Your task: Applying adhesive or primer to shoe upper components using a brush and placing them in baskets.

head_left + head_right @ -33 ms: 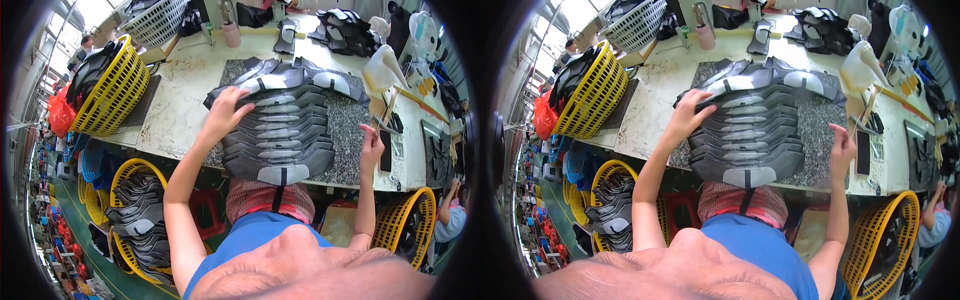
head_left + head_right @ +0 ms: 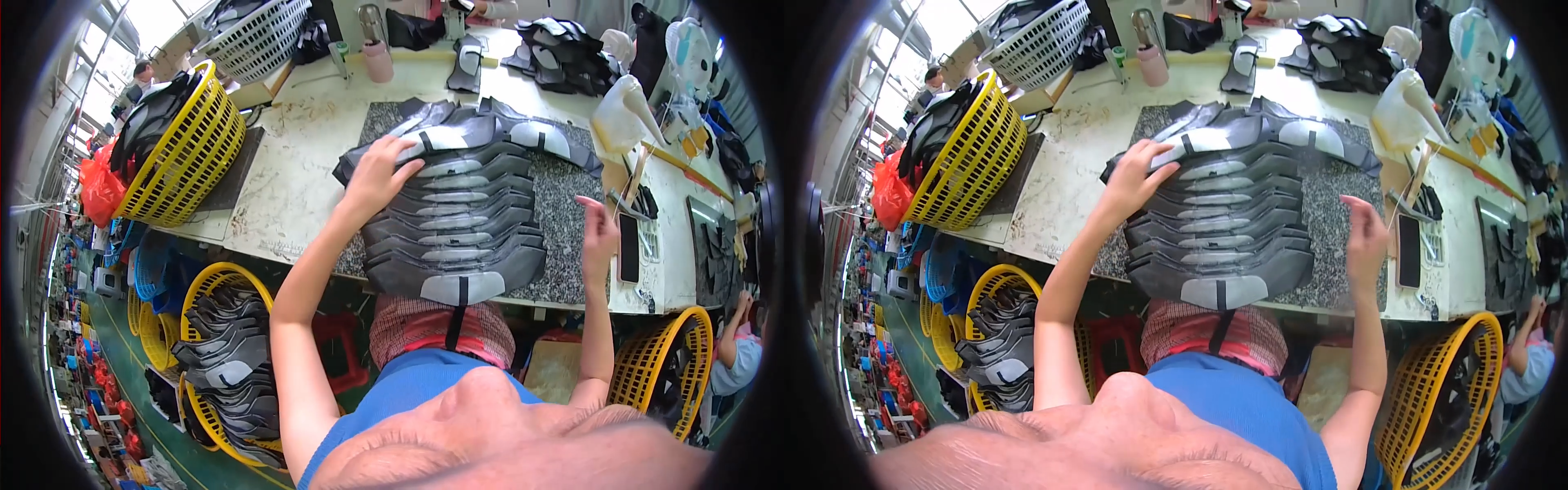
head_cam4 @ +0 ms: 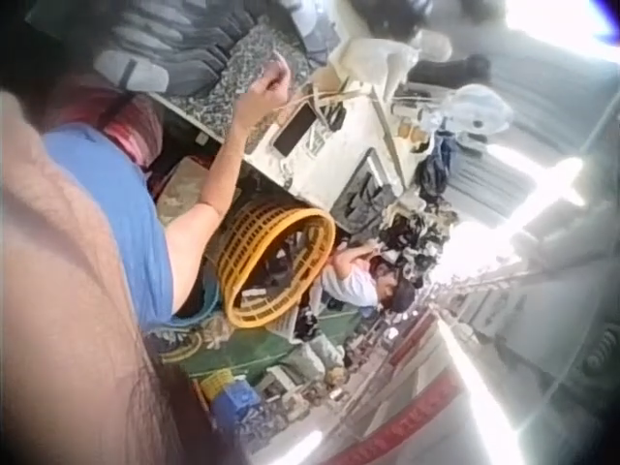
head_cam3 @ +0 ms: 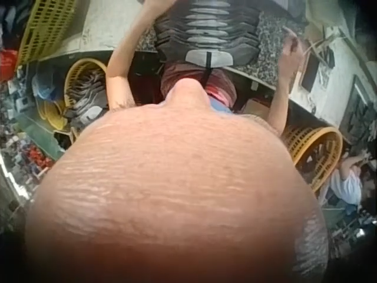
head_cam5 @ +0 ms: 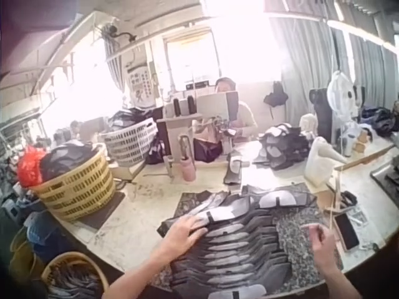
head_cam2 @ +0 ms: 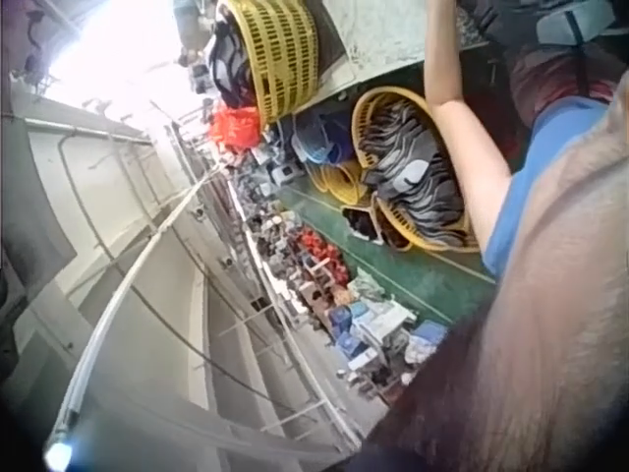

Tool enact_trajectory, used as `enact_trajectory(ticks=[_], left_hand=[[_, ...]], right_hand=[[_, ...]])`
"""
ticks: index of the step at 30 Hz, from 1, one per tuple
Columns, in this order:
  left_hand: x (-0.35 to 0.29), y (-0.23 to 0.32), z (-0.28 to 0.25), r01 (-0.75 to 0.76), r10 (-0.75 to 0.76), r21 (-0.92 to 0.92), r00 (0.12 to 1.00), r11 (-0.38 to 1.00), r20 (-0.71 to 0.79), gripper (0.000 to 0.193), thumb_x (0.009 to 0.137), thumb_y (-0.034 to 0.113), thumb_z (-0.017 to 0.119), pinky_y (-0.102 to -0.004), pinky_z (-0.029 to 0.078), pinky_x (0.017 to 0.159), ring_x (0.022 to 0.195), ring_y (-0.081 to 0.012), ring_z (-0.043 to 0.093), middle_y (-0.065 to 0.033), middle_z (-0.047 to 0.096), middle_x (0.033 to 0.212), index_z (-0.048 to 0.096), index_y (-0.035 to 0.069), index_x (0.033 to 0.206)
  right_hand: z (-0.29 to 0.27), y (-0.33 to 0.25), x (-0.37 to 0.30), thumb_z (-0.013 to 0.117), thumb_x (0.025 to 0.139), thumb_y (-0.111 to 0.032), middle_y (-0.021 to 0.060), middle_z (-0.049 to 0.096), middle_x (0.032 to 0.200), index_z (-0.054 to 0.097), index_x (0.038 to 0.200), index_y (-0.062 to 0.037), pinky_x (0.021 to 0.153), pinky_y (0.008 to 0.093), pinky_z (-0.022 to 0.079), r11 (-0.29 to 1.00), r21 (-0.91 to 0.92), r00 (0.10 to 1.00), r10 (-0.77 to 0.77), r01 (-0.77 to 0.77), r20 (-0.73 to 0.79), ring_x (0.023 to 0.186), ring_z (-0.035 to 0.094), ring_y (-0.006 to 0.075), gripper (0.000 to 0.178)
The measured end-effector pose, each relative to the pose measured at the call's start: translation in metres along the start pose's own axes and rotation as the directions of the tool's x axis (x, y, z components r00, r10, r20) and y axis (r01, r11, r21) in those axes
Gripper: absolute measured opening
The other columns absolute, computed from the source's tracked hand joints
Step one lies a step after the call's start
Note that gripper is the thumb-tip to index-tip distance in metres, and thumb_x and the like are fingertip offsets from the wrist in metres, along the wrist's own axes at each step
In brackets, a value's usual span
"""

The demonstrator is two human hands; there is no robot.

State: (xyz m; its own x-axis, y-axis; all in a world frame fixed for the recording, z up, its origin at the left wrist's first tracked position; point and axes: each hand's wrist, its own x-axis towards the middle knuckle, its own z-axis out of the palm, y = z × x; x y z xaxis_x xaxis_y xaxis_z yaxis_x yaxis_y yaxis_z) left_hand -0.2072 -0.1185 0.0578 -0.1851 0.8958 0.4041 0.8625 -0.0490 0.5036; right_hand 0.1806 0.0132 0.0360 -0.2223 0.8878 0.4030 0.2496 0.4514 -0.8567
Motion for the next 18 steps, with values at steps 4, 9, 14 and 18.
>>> enact_trajectory(ticks=[4, 9, 14, 18], left_hand=[[0.067, -0.034, 0.057, -0.027, -0.001, 0.25, 0.994, 0.968, 0.109, 0.086, 0.09, 0.066, 0.067, -0.048, 0.043, 0.114, 0.138, -0.0385, 0.052, -0.0241, 0.058, 0.145, 0.057, -0.001, 0.143], [0.107, -0.041, 0.067, 0.067, -0.133, 0.223, 0.946, 0.972, 0.295, 0.098, 0.069, 0.066, 0.084, -0.0465, 0.043, 0.113, 0.134, -0.0408, 0.05, -0.0238, 0.056, 0.138, 0.061, 0.003, 0.141], [0.101, -0.056, 0.041, 0.037, -0.069, -0.272, 0.992, 0.962, -0.108, 0.082, 0.059, 0.03, 0.098, -0.0362, 0.053, 0.099, 0.108, -0.0268, 0.066, -0.0161, 0.069, 0.114, 0.063, 0.0, 0.127], [0.072, -0.034, -0.056, -0.118, -0.147, -0.452, 0.848, 0.884, -0.509, 0.077, 0.072, 0.024, 0.096, -0.0326, 0.052, 0.083, 0.101, -0.0178, 0.061, -0.0073, 0.061, 0.112, 0.05, 0.005, 0.131]], right_hand=[[0.056, -0.025, 0.02, 0.057, 0.105, -0.009, 0.0096, 0.058, 0.074, 0.07, 0.125, -0.0083, 0.063, 0.03, 0.044, 0.992, -0.061, 0.907, -0.072, 0.106, 0.414, 0.066, 0.051, 0.0115, 0.025], [0.141, 0.003, 0.045, 0.054, 0.1, -0.011, 0.0229, 0.071, 0.09, 0.065, 0.137, -0.0229, 0.073, 0.0473, 0.056, 0.881, -0.188, 0.779, -0.262, 0.433, 0.569, 0.08, 0.072, 0.0376, 0.041], [0.177, 0.0, 0.039, 0.057, 0.095, -0.013, 0.0164, 0.075, 0.086, 0.061, 0.144, -0.029, 0.066, 0.0497, 0.056, 0.703, -0.418, 0.76, -0.272, 0.576, 0.59, 0.075, 0.074, 0.0363, 0.052], [0.172, 0.002, 0.035, 0.055, 0.092, -0.007, 0.0172, 0.074, 0.084, 0.058, 0.146, -0.0331, 0.069, 0.05, 0.056, 0.765, -0.406, 0.797, -0.223, 0.5, 0.562, 0.076, 0.073, 0.037, 0.061]])
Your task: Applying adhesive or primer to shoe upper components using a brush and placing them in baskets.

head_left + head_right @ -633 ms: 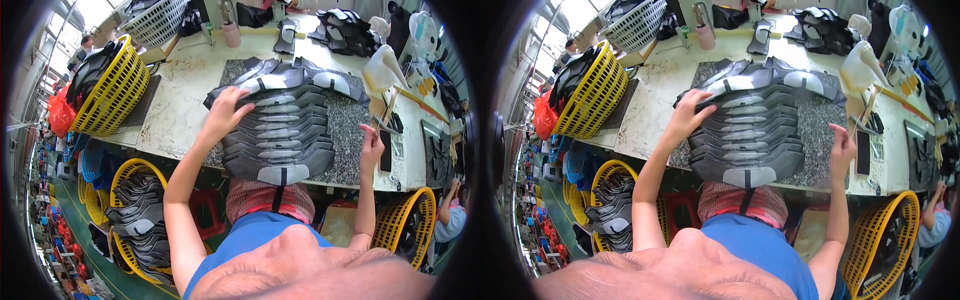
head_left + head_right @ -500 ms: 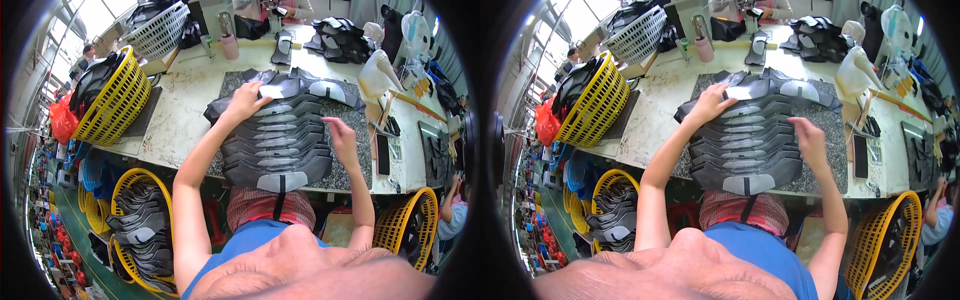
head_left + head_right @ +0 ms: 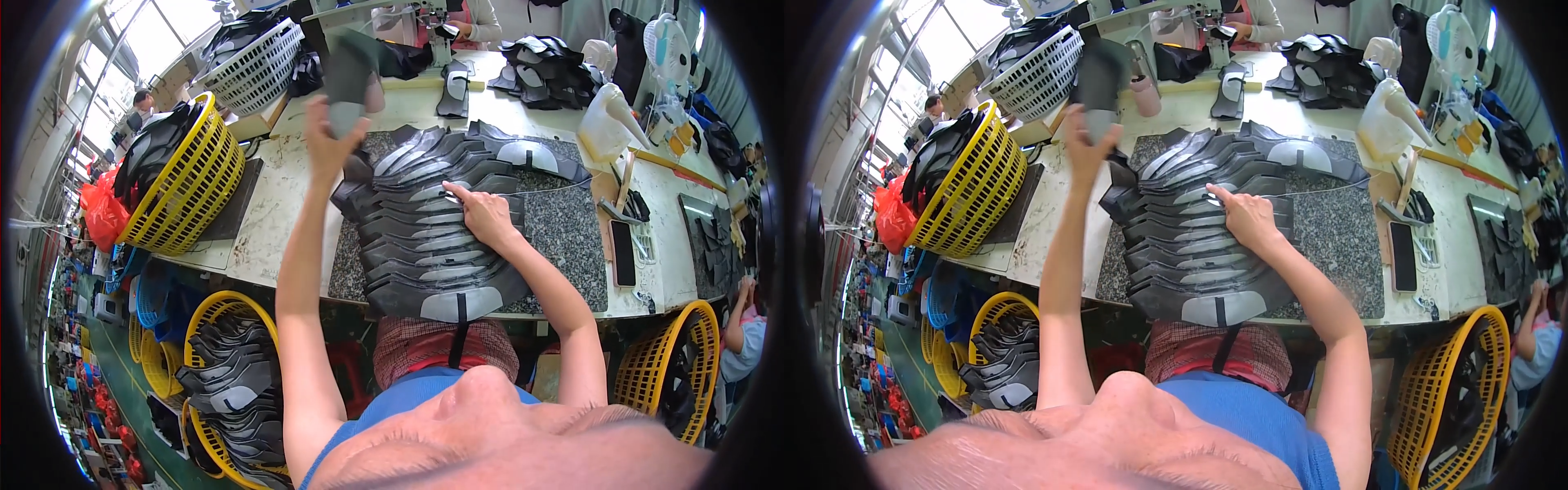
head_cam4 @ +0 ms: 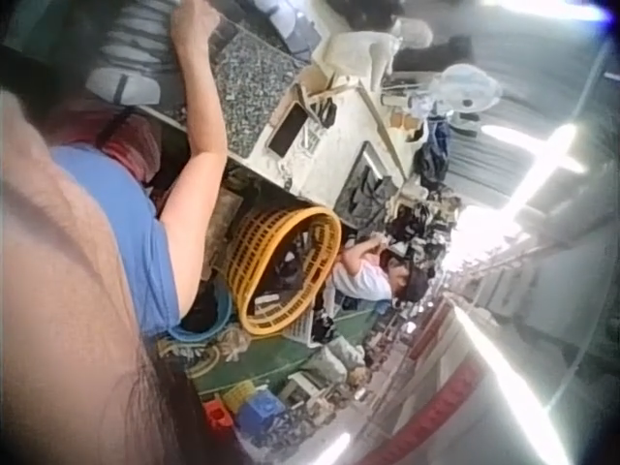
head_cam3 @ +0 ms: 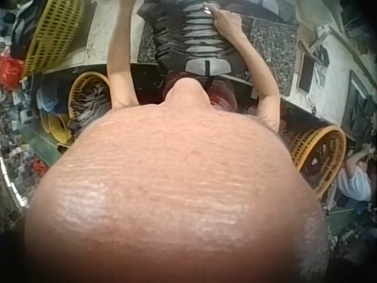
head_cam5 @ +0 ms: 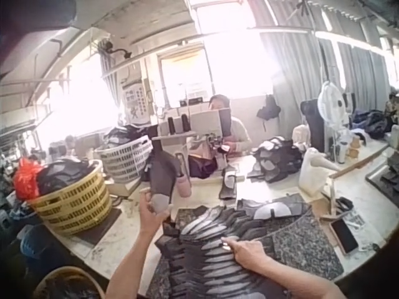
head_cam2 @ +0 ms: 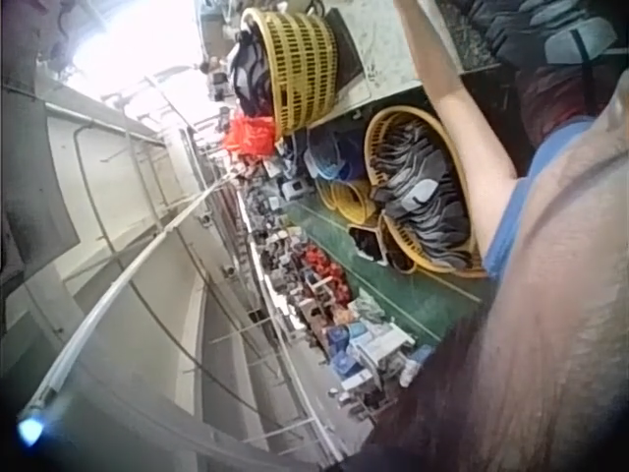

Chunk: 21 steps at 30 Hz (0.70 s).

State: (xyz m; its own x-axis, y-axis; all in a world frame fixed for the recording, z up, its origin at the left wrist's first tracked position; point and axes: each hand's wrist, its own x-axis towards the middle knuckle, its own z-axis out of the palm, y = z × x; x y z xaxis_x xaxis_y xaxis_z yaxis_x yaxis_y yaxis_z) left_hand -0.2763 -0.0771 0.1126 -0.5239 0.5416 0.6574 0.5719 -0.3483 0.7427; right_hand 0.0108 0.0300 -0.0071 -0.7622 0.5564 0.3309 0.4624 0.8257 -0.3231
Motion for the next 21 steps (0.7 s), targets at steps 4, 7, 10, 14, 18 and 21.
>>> enact_trajectory(ticks=[4, 7, 10, 14, 18, 21], left_hand=[[-0.018, 0.07, -0.068, -0.264, 0.31, 0.257, 0.938, 0.93, -0.156, 0.086, 0.07, 0.025, 0.098, -0.032, 0.053, 0.082, 0.098, -0.02, 0.063, -0.013, 0.06, 0.112, 0.044, 0.003, 0.134], [-0.069, 0.138, -0.057, -0.391, 0.277, 0.288, 0.888, 0.874, 0.366, 0.077, 0.061, 0.035, 0.099, -0.0334, 0.058, 0.07, 0.084, -0.0206, 0.073, -0.0099, 0.068, 0.101, 0.055, 0.006, 0.118], [-0.135, 0.158, -0.026, -0.263, 0.035, 0.272, 0.775, 0.926, 0.631, 0.073, 0.062, 0.04, 0.094, -0.0411, 0.06, 0.076, 0.084, -0.0346, 0.076, -0.0136, 0.073, 0.09, 0.06, 0.009, 0.119], [-0.208, 0.164, 0.017, -0.193, -0.053, 0.204, 0.59, 0.96, 0.806, 0.066, 0.071, 0.039, 0.087, -0.0444, 0.058, 0.068, 0.082, -0.0338, 0.074, -0.0143, 0.075, 0.093, 0.058, 0.009, 0.122], [-0.245, 0.167, 0.048, -0.119, -0.093, 0.173, 0.493, 0.978, 0.865, 0.074, 0.074, 0.053, 0.086, -0.0463, 0.056, 0.066, 0.081, -0.0369, 0.073, -0.0167, 0.074, 0.09, 0.055, 0.008, 0.124], [-0.229, 0.164, 0.038, -0.054, -0.264, 0.281, 0.217, 0.958, 0.94, 0.083, 0.07, 0.064, 0.086, -0.0493, 0.056, 0.073, 0.082, -0.0401, 0.073, -0.0185, 0.072, 0.08, 0.058, 0.009, 0.125]], right_hand=[[-0.007, 0.013, 0.0, 0.054, 0.099, -0.011, 0.0206, 0.068, 0.076, 0.066, 0.14, -0.0269, 0.063, 0.0445, 0.054, 0.972, 0.228, 0.999, 0.051, -0.054, 0.018, 0.068, 0.071, 0.0292, 0.045], [-0.039, 0.022, -0.011, 0.059, 0.097, -0.01, -0.0056, 0.052, 0.067, 0.076, 0.122, -0.003, 0.054, 0.0259, 0.032, 0.646, 0.763, 0.996, 0.062, 0.014, -0.071, 0.061, 0.039, 0.0041, 0.031], [-0.091, 0.011, -0.068, 0.051, 0.105, -0.044, -0.0134, 0.038, 0.066, 0.07, 0.131, -0.0001, 0.05, 0.023, 0.017, 0.228, 0.952, 0.979, 0.043, -0.206, 0.201, 0.053, 0.028, 0.0005, 0.054], [-0.138, -0.017, -0.147, 0.058, 0.096, -0.051, -0.0039, 0.066, 0.078, 0.071, 0.12, 0.0074, 0.059, 0.021, 0.039, 0.316, 0.907, 0.959, 0.039, -0.277, 0.28, 0.063, 0.052, 0.0032, 0.065], [-0.162, -0.016, -0.207, 0.082, 0.084, -0.004, -0.0037, 0.068, 0.075, 0.077, 0.092, 0.0018, 0.062, 0.0213, 0.046, 0.544, 0.714, 0.896, 0.231, -0.441, 0.379, 0.069, 0.057, 0.0022, 0.011], [-0.153, 0.004, -0.246, 0.085, 0.085, -0.008, -0.0032, 0.071, 0.078, 0.077, 0.095, 0.0007, 0.061, 0.0217, 0.049, 0.424, 0.753, 0.851, 0.396, -0.503, 0.345, 0.067, 0.061, 0.0036, 0.015]])
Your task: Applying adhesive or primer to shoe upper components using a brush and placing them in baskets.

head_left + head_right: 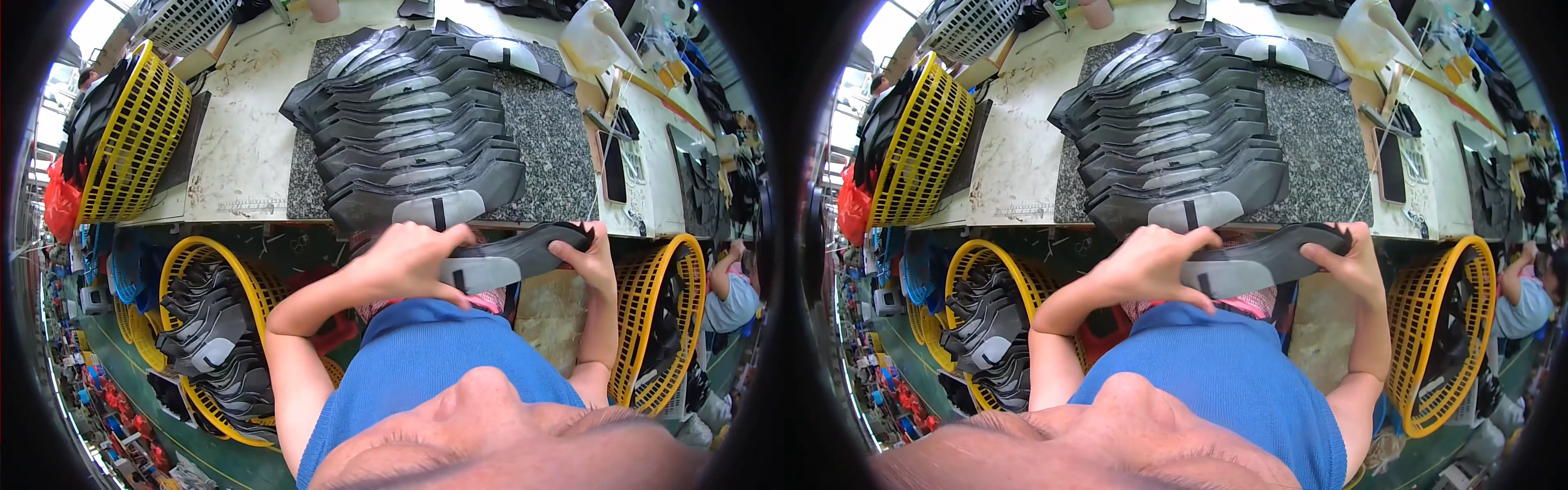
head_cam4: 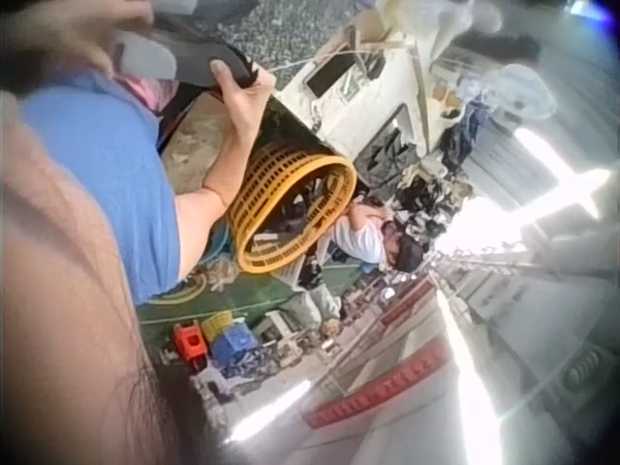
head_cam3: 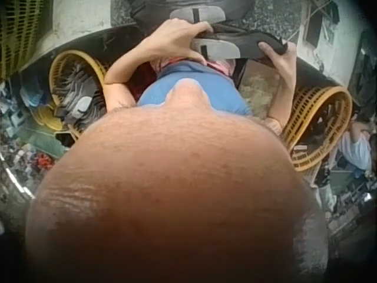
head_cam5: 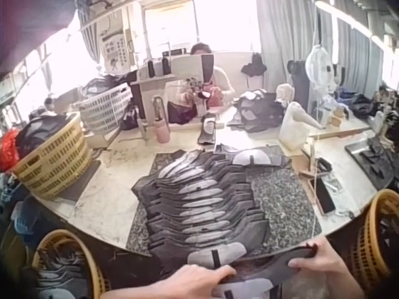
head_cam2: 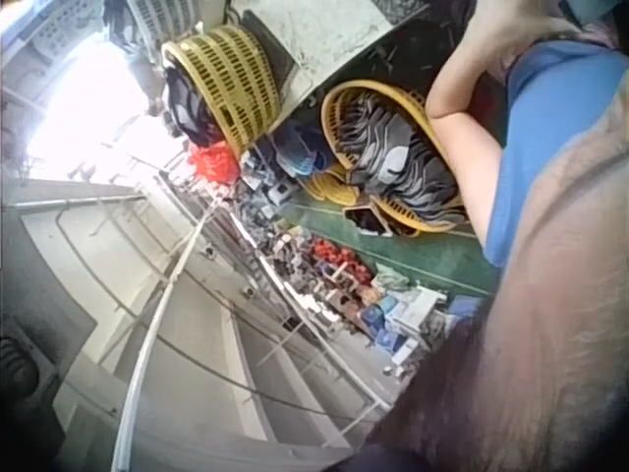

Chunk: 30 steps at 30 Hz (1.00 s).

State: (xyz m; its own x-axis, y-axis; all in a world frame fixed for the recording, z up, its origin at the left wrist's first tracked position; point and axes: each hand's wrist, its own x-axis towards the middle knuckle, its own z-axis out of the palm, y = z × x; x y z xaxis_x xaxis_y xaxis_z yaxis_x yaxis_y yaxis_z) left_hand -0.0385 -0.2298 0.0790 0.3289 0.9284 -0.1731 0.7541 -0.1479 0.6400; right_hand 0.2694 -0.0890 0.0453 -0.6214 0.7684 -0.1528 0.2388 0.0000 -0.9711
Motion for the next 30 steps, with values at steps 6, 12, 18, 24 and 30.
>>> enact_trajectory(ticks=[6, 12, 18, 24, 30], left_hand=[[-0.053, -0.06, -0.033, 0.122, -0.196, -0.367, 0.965, 0.922, -0.173, 0.03, 0.082, 0.018, 0.086, -0.0339, 0.053, 0.069, 0.07, -0.0172, 0.066, -0.0142, 0.071, 0.077, 0.074, -0.001, 0.101], [-0.061, -0.089, -0.013, 0.279, -0.384, -0.334, 0.87, 0.901, -0.309, 0.036, 0.08, 0.023, 0.087, -0.0353, 0.054, 0.07, 0.072, -0.0194, 0.071, -0.0198, 0.073, 0.081, 0.074, -0.006, 0.097], [-0.037, -0.121, 0.014, 0.32, -0.325, -0.11, 0.761, 0.941, -0.561, 0.048, 0.074, 0.034, 0.091, -0.0424, 0.056, 0.069, 0.074, -0.0448, 0.067, -0.0264, 0.069, 0.079, 0.074, -0.006, 0.094], [-0.036, -0.1, 0.015, 0.458, -0.059, 0.288, 0.608, 0.841, -0.792, 0.062, 0.063, 0.042, 0.095, -0.041, 0.05, 0.073, 0.086, -0.0287, 0.061, -0.0067, 0.057, 0.089, 0.054, 0.009, 0.097], [-0.03, -0.085, 0.045, 0.142, 0.103, 0.34, 0.785, 0.93, -0.61, 0.044, 0.08, -0.002, 0.067, -0.0413, 0.053, 0.081, 0.093, -0.0294, 0.062, -0.0104, 0.06, 0.098, 0.063, 0.004, 0.123]], right_hand=[[0.0, 0.016, 0.013, 0.079, 0.091, -0.013, -0.0014, 0.073, 0.08, 0.077, 0.099, 0.0024, 0.068, 0.0253, 0.053, 0.999, 0.033, 0.997, -0.012, 0.015, -0.073, 0.073, 0.066, 0.007, 0.018], [0.021, 0.028, 0.063, 0.08, 0.092, -0.023, 0.0, 0.072, 0.073, 0.077, 0.095, 0.0045, 0.06, 0.0274, 0.049, 0.99, -0.139, 1.0, -0.018, 0.016, -0.014, 0.065, 0.062, 0.0059, 0.028], [0.043, 0.055, 0.106, 0.084, 0.085, -0.031, 0.0197, 0.072, 0.074, 0.075, 0.09, 0.004, 0.061, 0.0381, 0.052, 0.837, -0.498, 0.944, -0.314, 0.225, -0.1, 0.064, 0.07, 0.0319, 0.036], [0.034, 0.036, 0.112, 0.096, 0.065, -0.051, 0.0136, 0.064, 0.065, 0.061, 0.081, -0.0016, 0.059, 0.0432, 0.049, 0.677, -0.735, 0.941, -0.221, -0.041, -0.256, 0.06, 0.065, 0.0305, 0.063], [-0.02, 0.042, 0.109, 0.057, 0.108, -0.018, -0.0079, 0.046, 0.074, 0.063, 0.111, -0.0071, 0.052, 0.0222, 0.029, 0.858, -0.44, 0.808, -0.447, 0.265, -0.384, 0.061, 0.037, 0.0013, 0.013]])
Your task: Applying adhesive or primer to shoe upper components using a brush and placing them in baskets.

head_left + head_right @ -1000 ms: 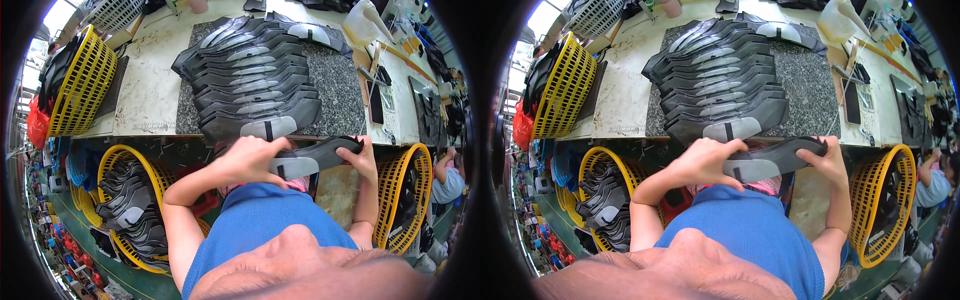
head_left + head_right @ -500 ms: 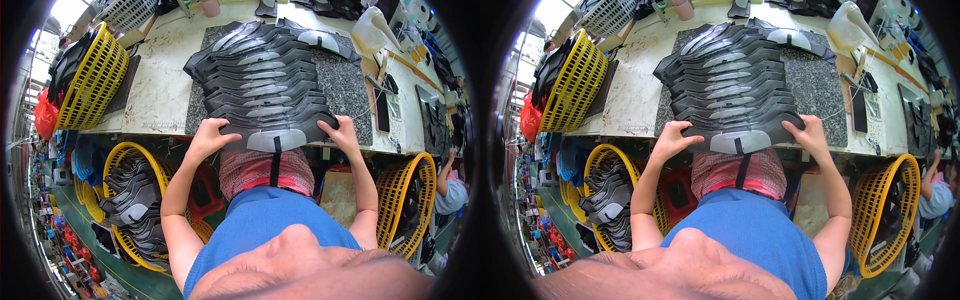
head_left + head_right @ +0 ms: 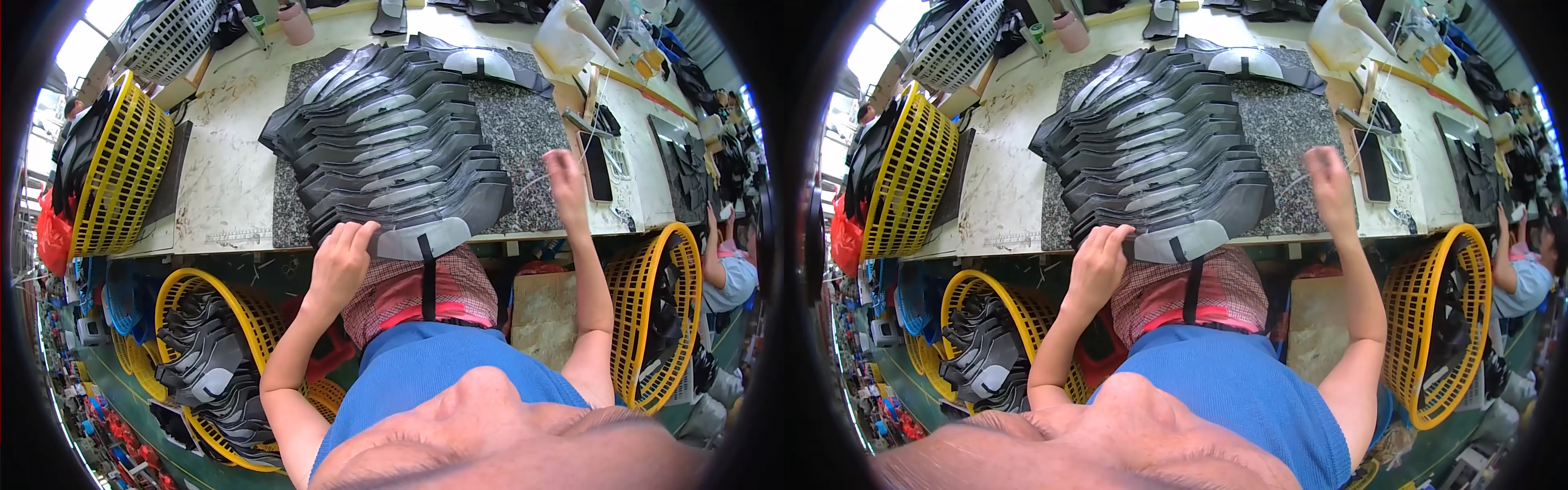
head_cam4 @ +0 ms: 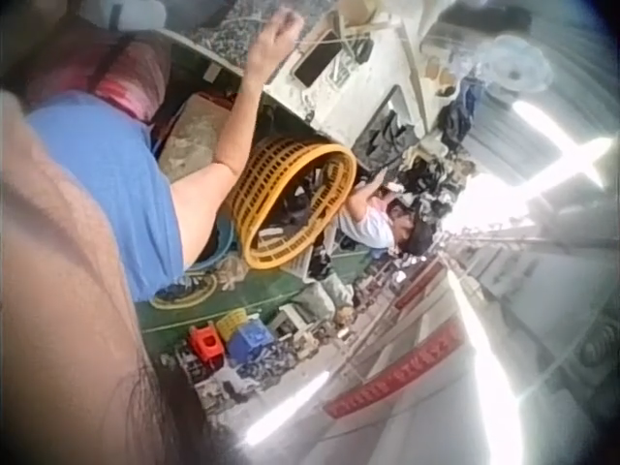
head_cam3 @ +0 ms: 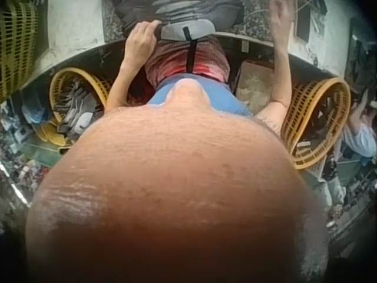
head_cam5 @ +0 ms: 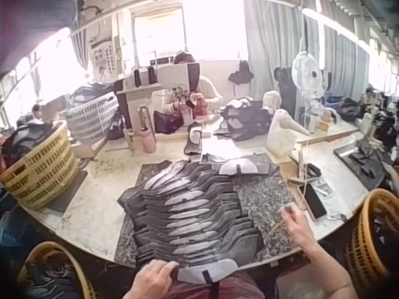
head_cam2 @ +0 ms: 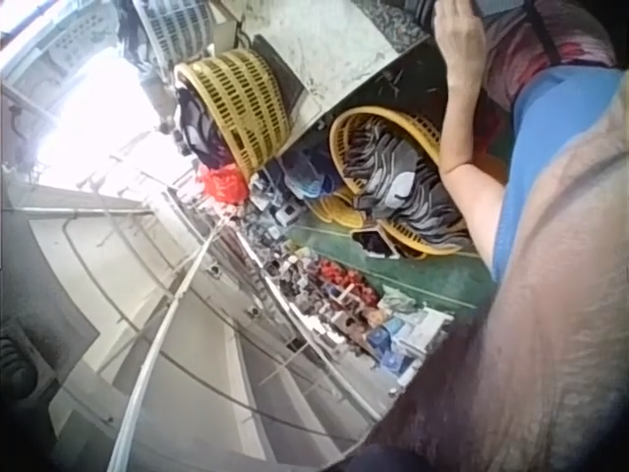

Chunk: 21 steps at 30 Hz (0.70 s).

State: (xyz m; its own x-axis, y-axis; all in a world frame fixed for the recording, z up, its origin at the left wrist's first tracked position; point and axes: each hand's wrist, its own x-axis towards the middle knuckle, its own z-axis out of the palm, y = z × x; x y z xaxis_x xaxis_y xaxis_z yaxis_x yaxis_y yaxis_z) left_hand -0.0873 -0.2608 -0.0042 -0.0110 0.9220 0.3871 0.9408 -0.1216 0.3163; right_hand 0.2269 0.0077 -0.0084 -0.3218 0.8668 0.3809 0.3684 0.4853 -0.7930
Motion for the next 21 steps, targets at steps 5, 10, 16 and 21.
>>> enact_trajectory(ticks=[5, 10, 16, 21], left_hand=[[0.01, 0.033, -0.013, 0.056, -0.103, -0.275, 0.982, 0.96, -0.158, 0.031, 0.087, -0.003, 0.074, -0.0392, 0.058, 0.077, 0.087, -0.0303, 0.069, -0.0133, 0.07, 0.106, 0.071, 0.002, 0.117], [0.042, 0.083, -0.007, 0.012, 0.037, -0.754, 0.998, 0.657, 0.048, 0.065, 0.087, -0.004, 0.077, -0.033, 0.061, 0.073, 0.081, -0.017, 0.07, -0.0178, 0.059, 0.142, 0.054, 0.005, 0.148], [0.013, 0.073, -0.011, 0.125, 0.174, -0.83, 0.95, 0.543, 0.257, 0.05, 0.09, -0.002, 0.075, -0.0342, 0.059, 0.072, 0.085, -0.0197, 0.068, -0.0117, 0.068, 0.105, 0.064, 0.003, 0.138], [-0.008, 0.05, -0.036, 0.25, -0.107, -0.677, 0.963, 0.692, 0.246, 0.008, 0.086, 0.003, 0.082, -0.0322, 0.054, 0.066, 0.076, -0.0201, 0.067, -0.0075, 0.068, 0.083, 0.078, 0.002, 0.093]], right_hand=[[-0.028, -0.059, -0.033, 0.053, 0.11, -0.012, -0.007, 0.041, 0.078, 0.053, 0.126, -0.0066, 0.056, 0.0229, 0.025, 0.976, 0.214, 0.994, 0.018, -0.041, 0.109, 0.065, 0.033, 0.0015, 0.017], [-0.003, -0.1, -0.068, 0.068, 0.083, 0.008, 0.0088, 0.068, 0.084, 0.056, 0.122, -0.0074, 0.055, 0.0327, 0.051, 0.935, 0.1, 0.848, -0.35, 0.339, 0.398, 0.063, 0.068, 0.0218, 0.044], [0.035, -0.126, -0.104, 0.069, 0.061, 0.001, 0.003, 0.067, 0.068, 0.07, 0.085, -0.0097, 0.052, 0.0368, 0.053, 0.845, 0.433, 0.596, -0.53, 0.313, 0.603, 0.058, 0.067, 0.0265, 0.026], [0.054, -0.128, -0.111, 0.056, 0.075, 0.02, 0.0106, 0.074, 0.08, 0.07, 0.101, 0.001, 0.058, 0.0277, 0.054, 0.887, 0.462, 0.841, -0.247, -0.004, 0.481, 0.066, 0.072, 0.016, 0.035]])
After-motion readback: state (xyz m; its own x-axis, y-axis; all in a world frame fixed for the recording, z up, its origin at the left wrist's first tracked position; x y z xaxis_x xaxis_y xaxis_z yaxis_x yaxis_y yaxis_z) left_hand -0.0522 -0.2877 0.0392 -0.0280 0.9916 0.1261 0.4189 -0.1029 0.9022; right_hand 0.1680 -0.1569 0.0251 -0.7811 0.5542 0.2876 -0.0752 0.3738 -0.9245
